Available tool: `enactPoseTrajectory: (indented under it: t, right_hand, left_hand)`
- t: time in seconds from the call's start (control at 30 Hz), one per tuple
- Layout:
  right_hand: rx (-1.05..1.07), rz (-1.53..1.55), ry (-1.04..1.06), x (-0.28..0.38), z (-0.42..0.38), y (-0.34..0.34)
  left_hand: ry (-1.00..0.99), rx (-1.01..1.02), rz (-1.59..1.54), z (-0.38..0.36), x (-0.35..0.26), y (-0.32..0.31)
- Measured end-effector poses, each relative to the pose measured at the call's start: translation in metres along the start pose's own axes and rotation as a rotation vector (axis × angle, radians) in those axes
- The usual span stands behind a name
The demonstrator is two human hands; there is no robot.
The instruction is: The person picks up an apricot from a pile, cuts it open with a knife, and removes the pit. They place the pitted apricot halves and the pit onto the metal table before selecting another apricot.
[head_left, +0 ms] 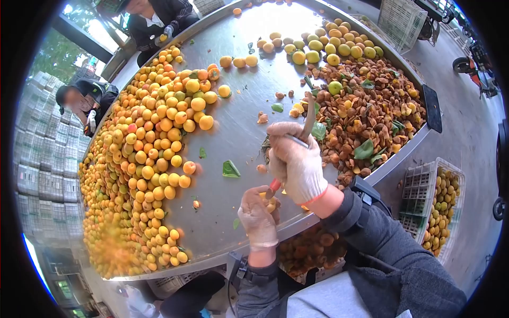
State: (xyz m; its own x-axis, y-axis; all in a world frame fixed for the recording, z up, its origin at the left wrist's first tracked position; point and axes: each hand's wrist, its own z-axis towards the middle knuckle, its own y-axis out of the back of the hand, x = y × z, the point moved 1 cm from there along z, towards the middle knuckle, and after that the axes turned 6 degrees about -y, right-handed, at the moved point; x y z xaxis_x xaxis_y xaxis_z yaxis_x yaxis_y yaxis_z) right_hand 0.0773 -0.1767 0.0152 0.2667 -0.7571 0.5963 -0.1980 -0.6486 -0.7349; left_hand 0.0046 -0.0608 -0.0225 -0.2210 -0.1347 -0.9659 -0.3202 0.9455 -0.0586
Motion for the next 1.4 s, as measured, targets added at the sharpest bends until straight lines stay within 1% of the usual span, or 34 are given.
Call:
enactPoseTrajectory:
  t: [0.03,0.07,0.1,0.13,0.17,0.2,0.23,0.27,0.3,0.33,0.4,0.53,0.6,0.63,0.7,0.73,0.8,0.83,0.87,0.9,0.93,1.0,1.03,1.07,1.1,1.13,1.17,1.2,1.23,1.27,1.3,1.33,1.37,1.4]
  right_hand:
    - [-0.001,-0.17,0.202,-0.01,-0.004,-0.004]
    - [0.0,-0.17,0.202,-0.012,-0.01,-0.007]
    - [0.1,-0.39,0.394,-0.011,-0.019,-0.012]
    - [0.201,-0.609,0.587,-0.01,-0.024,-0.016]
    - [0.206,-0.512,0.669,-0.013,-0.01,-0.01]
    - [0.205,-0.51,0.669,-0.01,-0.004,-0.007]
    - [0.084,-0.205,0.349,-0.007,0.001,-0.001]
    - [-0.031,0.095,0.027,-0.007,0.005,0.001]
    - [-0.13,0.166,-0.014,-0.008,0.01,-0.003]
    - [-0.127,0.168,-0.014,-0.01,0.013,-0.001]
    - [-0.116,0.368,-0.084,-0.016,0.018,0.007]
    - [-0.094,0.366,-0.074,-0.018,0.014,0.005]
    - [-0.112,0.039,0.056,-0.013,0.002,-0.004]
    - [-0.111,0.034,0.053,-0.016,-0.003,-0.006]
    - [0.001,-0.354,0.362,-0.018,-0.013,-0.011]
    - [-0.001,-0.351,0.363,-0.015,-0.012,-0.011]
    - [-0.067,0.097,-0.008,-0.009,-0.003,-0.006]
    - [-0.062,0.184,-0.031,-0.015,0.005,0.0]
    - [-0.06,0.182,-0.032,-0.017,0.009,0.003]
    - [-0.078,0.253,-0.088,-0.019,0.011,0.004]
    - [-0.097,0.326,-0.144,-0.022,0.013,0.006]
    - [-0.109,0.362,-0.176,-0.025,0.018,0.007]
    - [-0.121,0.393,-0.206,-0.024,0.019,0.006]
    - [-0.119,0.394,-0.205,-0.021,0.019,0.006]
    - [-0.158,0.402,-0.173,-0.017,0.021,0.006]
    - [-0.198,0.408,-0.144,-0.012,0.022,0.005]
    - [-0.106,0.305,-0.028,-0.01,0.029,0.015]
    - [-0.106,0.108,-0.005,0.002,0.019,0.011]
    - [0.001,-0.302,0.091,0.005,0.013,0.009]
    - [0.109,-0.71,0.19,0.005,0.006,0.007]
    - [0.301,-0.902,0.322,0.001,-0.001,0.002]
    - [0.497,-1.089,0.454,-0.005,-0.008,-0.004]
    - [0.485,-1.449,0.356,-0.009,-0.014,-0.007]
    - [0.486,-1.45,0.353,-0.014,-0.015,-0.006]
  left_hand:
    - [0.0,0.0,0.0,0.007,0.017,0.002]
    - [-0.315,-0.025,0.08,0.018,0.042,0.005]
    - [-0.627,-0.05,0.162,0.02,0.039,0.001]
    - [-0.627,-0.049,0.164,0.017,0.037,0.002]
    - [-0.426,-0.023,0.116,0.011,0.033,0.003]
    - [-0.226,0.002,0.069,0.006,0.021,0.001]
    - [-0.227,0.002,0.07,0.004,0.01,-0.002]
    - [-0.021,-0.046,-0.078,0.003,0.0,-0.005]
    - [0.186,-0.091,-0.227,0.004,-0.004,-0.006]
    - [0.183,-0.092,-0.226,0.005,0.0,-0.003]
    - [0.233,-0.067,-0.425,0.006,0.009,0.003]
    - [0.212,-0.034,-0.389,0.006,0.009,-0.003]
    - [-0.192,-0.157,-0.074,0.008,0.015,-0.012]
    - [-0.191,-0.161,-0.078,0.009,0.02,-0.009]
    - [-0.382,-0.039,-0.046,0.01,0.018,-0.006]
    - [-0.382,-0.036,-0.043,0.009,0.013,-0.007]
    - [0.045,-0.091,-0.261,0.005,0.003,-0.012]
    - [0.046,-0.09,-0.262,0.005,0.003,-0.009]
    - [0.139,0.015,-0.344,0.005,0.004,-0.004]
    - [0.231,0.122,-0.426,0.004,0.007,0.001]
    - [0.228,0.119,-0.425,0.007,0.014,0.006]
    - [0.44,0.287,-0.826,0.015,0.027,0.009]
    - [0.438,0.289,-0.826,0.016,0.026,0.01]
    - [0.401,0.261,-0.76,0.019,0.026,0.011]
    - [0.363,0.232,-0.695,0.021,0.024,0.013]
    - [0.361,0.229,-0.695,0.025,0.024,0.018]
    - [0.273,0.136,-0.698,0.03,0.026,0.025]
    - [0.184,0.044,-0.702,0.033,0.027,0.029]
    - [0.178,0.043,-0.706,0.033,0.023,0.028]
    - [0.14,-0.013,-0.663,0.031,0.016,0.026]
    - [0.103,-0.068,-0.619,0.031,0.012,0.025]
    - [0.101,-0.069,-0.622,0.032,0.012,0.022]
    - [0.076,-0.141,-0.628,0.033,0.012,0.018]
    - [0.051,-0.214,-0.632,0.033,0.014,0.017]
